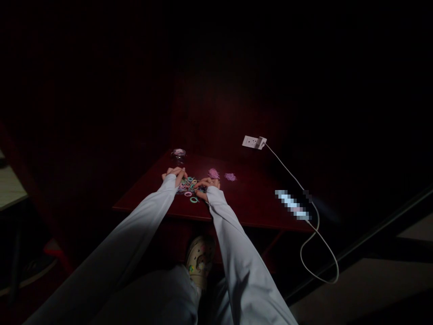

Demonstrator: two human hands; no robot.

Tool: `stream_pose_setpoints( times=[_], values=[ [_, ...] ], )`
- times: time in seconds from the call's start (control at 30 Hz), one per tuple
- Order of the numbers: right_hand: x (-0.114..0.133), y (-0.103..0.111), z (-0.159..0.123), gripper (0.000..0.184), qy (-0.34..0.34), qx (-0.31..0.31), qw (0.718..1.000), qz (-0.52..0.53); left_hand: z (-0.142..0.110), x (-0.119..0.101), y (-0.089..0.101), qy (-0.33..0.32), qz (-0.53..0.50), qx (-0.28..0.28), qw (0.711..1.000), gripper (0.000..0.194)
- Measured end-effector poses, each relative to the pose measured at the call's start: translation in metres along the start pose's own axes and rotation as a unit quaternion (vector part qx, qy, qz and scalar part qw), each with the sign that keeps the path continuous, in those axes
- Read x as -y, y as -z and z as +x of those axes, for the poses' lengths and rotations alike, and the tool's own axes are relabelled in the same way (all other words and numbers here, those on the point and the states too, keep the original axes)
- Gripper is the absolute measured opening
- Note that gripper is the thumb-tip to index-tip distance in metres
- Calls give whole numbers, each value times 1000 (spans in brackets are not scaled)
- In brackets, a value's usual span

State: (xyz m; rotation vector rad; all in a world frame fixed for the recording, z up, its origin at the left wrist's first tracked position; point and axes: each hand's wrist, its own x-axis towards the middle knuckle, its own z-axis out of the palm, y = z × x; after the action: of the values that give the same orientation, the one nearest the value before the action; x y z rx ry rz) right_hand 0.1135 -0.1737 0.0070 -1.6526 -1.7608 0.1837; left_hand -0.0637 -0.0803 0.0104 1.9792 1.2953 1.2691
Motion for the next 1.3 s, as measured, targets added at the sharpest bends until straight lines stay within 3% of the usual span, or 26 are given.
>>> stream_pose_setpoints(
  times=[0.3, 0.73, 0.9, 1.1, 1.3],
  values=[
    [-4, -6, 2, 8, -8, 5, 1000, -20, 6, 16, -12, -22, 27, 50, 998, 46],
    [-9, -18, 11, 7, -41, -57, 997, 1, 10, 28, -16, -55, 61, 81, 993, 37],
    [-9, -17, 12, 5, -54, -69, 996, 24, 6, 21, -17, -48, 87, 88, 991, 22],
    [-8, -16, 13, 11, -47, -81, 995, 32, -1, 11, -16, -50, 87, 86, 991, 23],
    [-7, -15, 11, 12, -27, -77, 996, 25, -2, 20, -17, -119, 70, 94, 986, 25]
  ],
)
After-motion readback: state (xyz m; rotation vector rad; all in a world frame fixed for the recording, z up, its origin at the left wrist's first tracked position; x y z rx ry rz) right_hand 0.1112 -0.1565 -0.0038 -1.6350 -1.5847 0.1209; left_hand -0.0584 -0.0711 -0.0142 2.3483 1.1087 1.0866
